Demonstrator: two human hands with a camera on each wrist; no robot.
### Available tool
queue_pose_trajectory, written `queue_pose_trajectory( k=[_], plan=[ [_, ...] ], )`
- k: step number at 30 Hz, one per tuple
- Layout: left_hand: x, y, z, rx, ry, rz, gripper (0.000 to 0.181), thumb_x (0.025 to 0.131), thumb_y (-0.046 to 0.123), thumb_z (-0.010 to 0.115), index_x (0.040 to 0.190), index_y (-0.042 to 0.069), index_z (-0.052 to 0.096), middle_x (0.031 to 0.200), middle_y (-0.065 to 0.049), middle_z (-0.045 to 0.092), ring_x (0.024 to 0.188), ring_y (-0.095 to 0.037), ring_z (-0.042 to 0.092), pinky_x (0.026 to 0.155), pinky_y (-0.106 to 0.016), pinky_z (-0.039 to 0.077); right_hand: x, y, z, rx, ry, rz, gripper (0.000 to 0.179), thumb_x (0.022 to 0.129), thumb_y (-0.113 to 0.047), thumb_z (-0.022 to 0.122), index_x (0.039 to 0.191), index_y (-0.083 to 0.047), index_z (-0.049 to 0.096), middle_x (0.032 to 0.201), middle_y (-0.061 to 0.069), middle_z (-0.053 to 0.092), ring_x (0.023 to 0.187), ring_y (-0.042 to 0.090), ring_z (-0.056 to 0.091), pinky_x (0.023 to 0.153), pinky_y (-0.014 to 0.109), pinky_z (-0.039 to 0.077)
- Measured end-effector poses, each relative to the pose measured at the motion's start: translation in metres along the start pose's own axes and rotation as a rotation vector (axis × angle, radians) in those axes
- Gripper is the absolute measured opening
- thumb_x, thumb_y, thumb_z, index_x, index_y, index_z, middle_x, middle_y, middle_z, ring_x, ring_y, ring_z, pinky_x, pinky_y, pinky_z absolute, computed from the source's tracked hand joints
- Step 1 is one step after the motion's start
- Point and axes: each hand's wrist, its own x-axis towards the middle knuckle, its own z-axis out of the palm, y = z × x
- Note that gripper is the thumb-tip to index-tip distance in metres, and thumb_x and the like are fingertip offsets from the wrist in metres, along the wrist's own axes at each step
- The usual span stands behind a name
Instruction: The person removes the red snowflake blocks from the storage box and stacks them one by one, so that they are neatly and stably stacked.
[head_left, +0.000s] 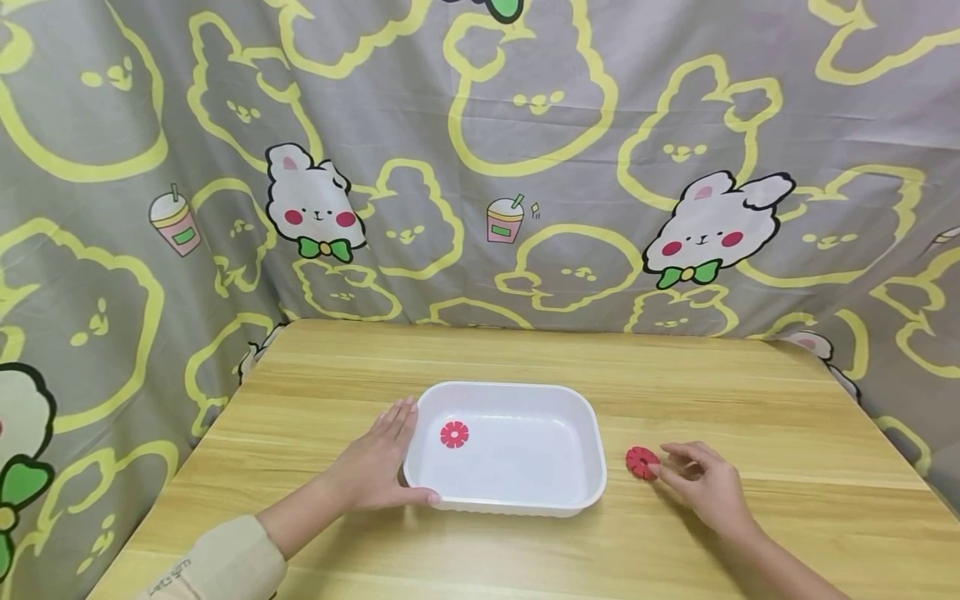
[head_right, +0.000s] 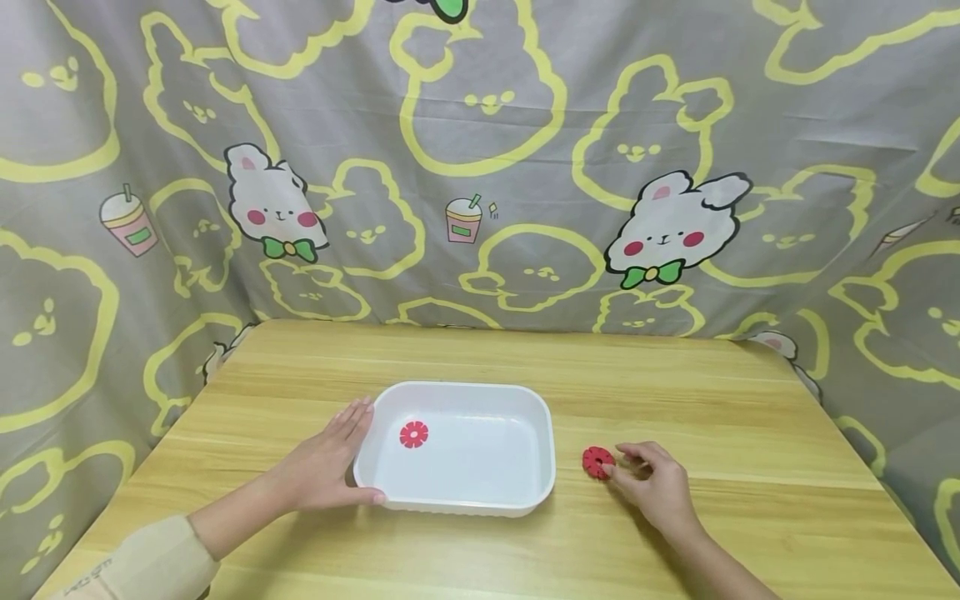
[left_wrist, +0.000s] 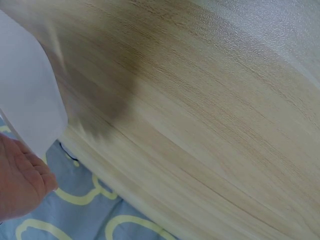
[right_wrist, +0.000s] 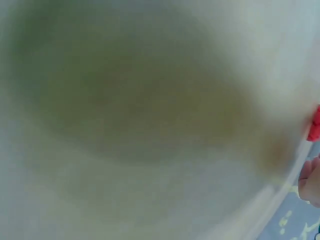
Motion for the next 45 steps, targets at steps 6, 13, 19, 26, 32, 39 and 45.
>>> queue_pose_trajectory(
  k=[6, 13, 19, 26, 32, 39, 45],
  plan=[
    [0.000, 0.001, -0.001, -0.003, -0.005, -0.003, 0.116, 0.071, 0.077, 0.052, 0.140, -0.013, 0.027, 0.148, -0.031, 0.024, 0.138, -0.041, 0.026, 0.112, -0.047, 0.029, 0.011, -0.016, -0.007, 0.095, 0.019, -0.032, 0.026, 0.071, 0.000, 0.076, 0.096, 0.005, 0.068, 0.081, -0.006, 0.062, 0.076, -0.010, 0.051, 0.067, 0.006, 0.047],
    [0.002, 0.000, -0.001, 0.011, -0.011, 0.003, 0.116, 0.071, 0.078, 0.051, 0.139, -0.013, 0.027, 0.147, -0.031, 0.025, 0.137, -0.041, 0.027, 0.112, -0.047, 0.030, 0.025, -0.040, -0.001, 0.190, 0.030, -0.091, 0.024, 0.069, 0.004, 0.075, 0.092, 0.006, 0.068, 0.083, -0.024, 0.058, 0.077, -0.008, 0.053, 0.068, 0.007, 0.047],
    [0.002, 0.000, -0.001, 0.015, -0.012, 0.003, 0.117, 0.071, 0.078, 0.051, 0.139, -0.014, 0.028, 0.146, -0.031, 0.026, 0.137, -0.041, 0.027, 0.112, -0.046, 0.030, 0.037, -0.060, 0.008, 0.277, 0.041, -0.176, 0.024, 0.066, 0.010, 0.075, 0.090, 0.008, 0.068, 0.084, -0.026, 0.058, 0.077, -0.007, 0.055, 0.067, 0.008, 0.048],
    [0.003, 0.001, -0.001, 0.019, -0.012, 0.008, 0.118, 0.070, 0.079, 0.049, 0.139, -0.014, 0.027, 0.147, -0.031, 0.026, 0.137, -0.041, 0.027, 0.112, -0.046, 0.030, 0.045, -0.073, 0.020, 0.325, 0.043, -0.238, 0.026, 0.064, 0.013, 0.075, 0.088, 0.008, 0.068, 0.084, -0.027, 0.057, 0.077, -0.006, 0.055, 0.066, 0.010, 0.050],
    [0.003, 0.001, -0.001, 0.025, -0.015, 0.005, 0.117, 0.070, 0.079, 0.050, 0.139, -0.014, 0.028, 0.147, -0.031, 0.026, 0.137, -0.041, 0.027, 0.112, -0.046, 0.030, 0.050, -0.083, 0.031, 0.317, 0.022, -0.240, 0.024, 0.066, 0.009, 0.075, 0.089, 0.006, 0.069, 0.082, -0.015, 0.061, 0.077, -0.001, 0.056, 0.066, 0.015, 0.051],
    [0.003, 0.001, -0.001, 0.032, -0.017, 0.005, 0.117, 0.071, 0.079, 0.049, 0.139, -0.014, 0.028, 0.147, -0.031, 0.026, 0.137, -0.041, 0.027, 0.112, -0.046, 0.030, 0.053, -0.102, 0.043, 0.329, -0.012, -0.243, 0.023, 0.069, 0.004, 0.076, 0.091, 0.002, 0.070, 0.082, 0.002, 0.065, 0.078, -0.007, 0.053, 0.067, 0.017, 0.051],
    [0.002, 0.001, -0.001, 0.029, -0.023, 0.000, 0.118, 0.070, 0.079, 0.049, 0.139, -0.013, 0.027, 0.147, -0.031, 0.025, 0.138, -0.040, 0.027, 0.112, -0.046, 0.030, 0.057, -0.114, 0.054, 0.369, -0.021, -0.254, 0.024, 0.067, 0.004, 0.077, 0.091, 0.003, 0.070, 0.083, 0.013, 0.066, 0.078, -0.006, 0.053, 0.066, 0.023, 0.053]
  ],
)
